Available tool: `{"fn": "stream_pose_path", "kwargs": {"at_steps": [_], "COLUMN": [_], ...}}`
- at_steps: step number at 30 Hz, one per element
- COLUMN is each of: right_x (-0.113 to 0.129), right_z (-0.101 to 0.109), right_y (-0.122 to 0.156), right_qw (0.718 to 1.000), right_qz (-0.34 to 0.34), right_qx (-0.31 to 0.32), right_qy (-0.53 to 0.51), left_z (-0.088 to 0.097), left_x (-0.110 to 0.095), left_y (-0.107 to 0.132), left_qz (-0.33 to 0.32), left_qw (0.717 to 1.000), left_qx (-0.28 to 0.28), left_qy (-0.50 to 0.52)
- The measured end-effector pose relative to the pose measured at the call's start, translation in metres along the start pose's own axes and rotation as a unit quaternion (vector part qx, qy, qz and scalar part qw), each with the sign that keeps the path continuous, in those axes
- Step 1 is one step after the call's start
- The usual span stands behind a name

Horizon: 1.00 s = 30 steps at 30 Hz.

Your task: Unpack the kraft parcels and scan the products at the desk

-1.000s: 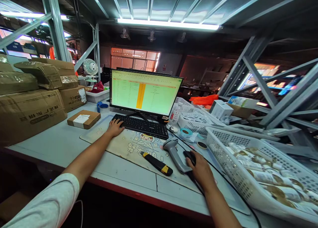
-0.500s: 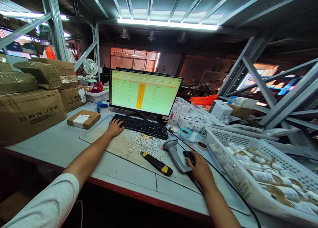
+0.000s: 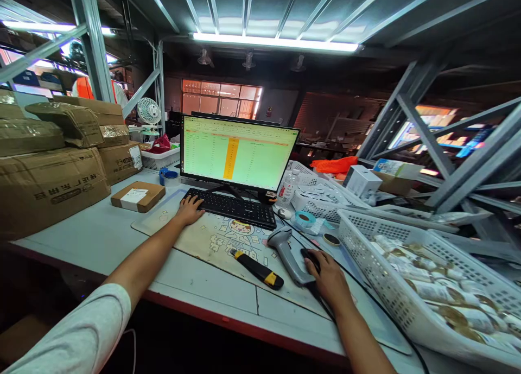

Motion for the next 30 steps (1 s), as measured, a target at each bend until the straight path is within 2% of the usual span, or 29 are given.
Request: {"fn": "stream_pose_path", "kwargs": {"at_steps": [12, 18, 20, 23, 26, 28, 29, 30], "right_x": [0.000, -0.003, -0.004, -0.004, -0.002, 0.000, 0.001, 0.002], "right_z": [0.001, 0.000, 0.000, -0.001, 0.000, 0.001, 0.002, 0.003], "right_y": [0.000, 0.001, 0.001, 0.001, 0.002, 0.002, 0.002, 0.003], "right_qw": [1.000, 1.000, 1.000, 1.000, 0.999, 0.999, 0.999, 0.999], "right_qz": [-0.017, -0.011, -0.014, -0.021, -0.030, -0.035, -0.036, -0.036], "right_qx": [-0.002, -0.012, -0.014, -0.012, -0.007, -0.005, -0.006, -0.008], "right_qy": [0.014, 0.025, 0.021, 0.019, 0.018, 0.016, 0.014, 0.012], "left_z": [0.001, 0.002, 0.009, 0.038, 0.091, 0.127, 0.142, 0.156], "left_x": [-0.006, -0.003, -0.003, -0.012, -0.042, -0.069, -0.081, -0.093], "left_y": [-0.001, 0.006, 0.010, 0.012, 0.023, 0.051, 0.075, 0.107], "left_qz": [-0.016, -0.016, -0.018, -0.029, -0.075, -0.138, -0.181, -0.263], "left_qw": [1.000, 0.998, 0.995, 0.984, 0.962, 0.936, 0.917, 0.864], "left_qx": [0.002, -0.019, -0.035, -0.077, -0.126, -0.148, -0.159, -0.165], "left_qy": [0.011, 0.064, 0.096, 0.159, 0.232, 0.288, 0.319, 0.398]}}
Point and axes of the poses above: each hand's wrist, its own y-axis away from the middle knuckle, its own z-axis out of the back of the hand, x = y × z, the point moved 8 cm from there along -y, towards the middle knuckle, and after that the axes turned 6 degrees about x, right-handed, at the moved point
